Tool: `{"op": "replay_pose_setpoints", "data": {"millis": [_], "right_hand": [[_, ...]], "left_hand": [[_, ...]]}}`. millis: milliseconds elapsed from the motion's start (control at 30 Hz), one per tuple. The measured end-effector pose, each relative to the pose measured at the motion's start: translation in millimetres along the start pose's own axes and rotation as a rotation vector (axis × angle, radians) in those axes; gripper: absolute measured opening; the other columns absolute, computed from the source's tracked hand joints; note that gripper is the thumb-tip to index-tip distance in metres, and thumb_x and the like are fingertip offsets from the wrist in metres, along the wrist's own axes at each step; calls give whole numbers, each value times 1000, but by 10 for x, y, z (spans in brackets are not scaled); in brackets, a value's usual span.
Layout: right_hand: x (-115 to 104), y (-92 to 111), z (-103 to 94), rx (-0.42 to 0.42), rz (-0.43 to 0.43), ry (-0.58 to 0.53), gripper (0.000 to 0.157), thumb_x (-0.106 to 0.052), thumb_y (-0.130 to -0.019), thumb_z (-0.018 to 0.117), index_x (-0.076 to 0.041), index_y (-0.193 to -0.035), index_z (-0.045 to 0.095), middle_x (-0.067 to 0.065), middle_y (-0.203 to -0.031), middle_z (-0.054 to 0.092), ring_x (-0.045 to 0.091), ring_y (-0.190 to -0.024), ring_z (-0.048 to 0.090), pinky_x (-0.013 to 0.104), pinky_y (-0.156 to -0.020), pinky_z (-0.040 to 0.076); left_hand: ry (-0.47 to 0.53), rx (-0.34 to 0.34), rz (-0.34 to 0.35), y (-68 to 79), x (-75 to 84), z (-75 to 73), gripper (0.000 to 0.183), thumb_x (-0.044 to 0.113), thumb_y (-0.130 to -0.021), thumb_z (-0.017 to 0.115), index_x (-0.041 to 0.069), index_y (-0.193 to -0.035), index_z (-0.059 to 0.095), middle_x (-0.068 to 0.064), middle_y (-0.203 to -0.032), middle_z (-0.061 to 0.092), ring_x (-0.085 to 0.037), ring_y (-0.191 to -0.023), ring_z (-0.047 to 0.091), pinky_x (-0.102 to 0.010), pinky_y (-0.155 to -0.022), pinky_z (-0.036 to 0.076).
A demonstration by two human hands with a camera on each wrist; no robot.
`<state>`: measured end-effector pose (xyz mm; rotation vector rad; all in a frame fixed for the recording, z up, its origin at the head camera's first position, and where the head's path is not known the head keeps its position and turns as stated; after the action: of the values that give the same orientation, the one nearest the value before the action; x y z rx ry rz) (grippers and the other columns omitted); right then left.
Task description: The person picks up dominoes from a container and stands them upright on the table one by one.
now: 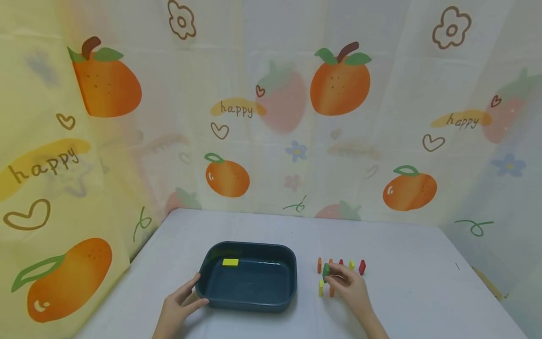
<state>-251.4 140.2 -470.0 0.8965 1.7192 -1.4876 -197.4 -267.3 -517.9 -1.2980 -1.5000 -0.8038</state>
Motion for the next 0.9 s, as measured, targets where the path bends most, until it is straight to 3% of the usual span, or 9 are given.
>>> {"op": "replay_pose_setpoints", "data": {"millis": [400, 567, 767, 900], "right_hand": [[50, 58, -232, 39, -41, 50, 24, 17, -71, 64, 13, -94, 60, 10, -89, 64, 10, -79, 61, 24, -69, 53], [74, 74, -333, 66, -37, 91, 23, 17, -72, 64, 12, -94, 60, 11, -88, 64, 8, -80, 61, 24, -69, 53], [128, 82, -442, 114, -8, 163, 25, 18, -72, 62, 11, -96, 60, 5, -88, 64, 4, -79, 59, 19, -69, 52], [168, 84, -476, 121, 1, 202, 26, 18, -73, 62, 11, -98, 59, 11, -88, 63, 4, -78, 59, 19, -68, 52]], "left_hand": [[-12, 1, 21, 0, -18, -10, 67, 26, -67, 78, 7, -126, 52, -5, -128, 48, -21, -120, 38, -37, -95, 38], [-7, 0, 18, -5, -18, -8, 67, 26, -67, 78, 6, -126, 52, -6, -129, 47, -20, -120, 38, -36, -95, 38], [-10, -9, -4, 8, 7, -2, 68, 26, -68, 78, 6, -127, 50, -7, -130, 45, -22, -122, 37, -37, -96, 37], [-1, -6, 2, 9, 14, -3, 67, 25, -68, 78, 6, -127, 51, -6, -130, 45, -21, -121, 37, -36, -96, 37]]}}
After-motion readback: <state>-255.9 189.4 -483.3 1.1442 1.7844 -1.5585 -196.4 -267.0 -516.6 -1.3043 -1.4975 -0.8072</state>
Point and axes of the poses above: each hand's wrist, its own y-axis away from the middle knuckle, its own z-axis out of the palm, x = y × z, the point moved 2 cm from there along -y, towards the middle knuckle
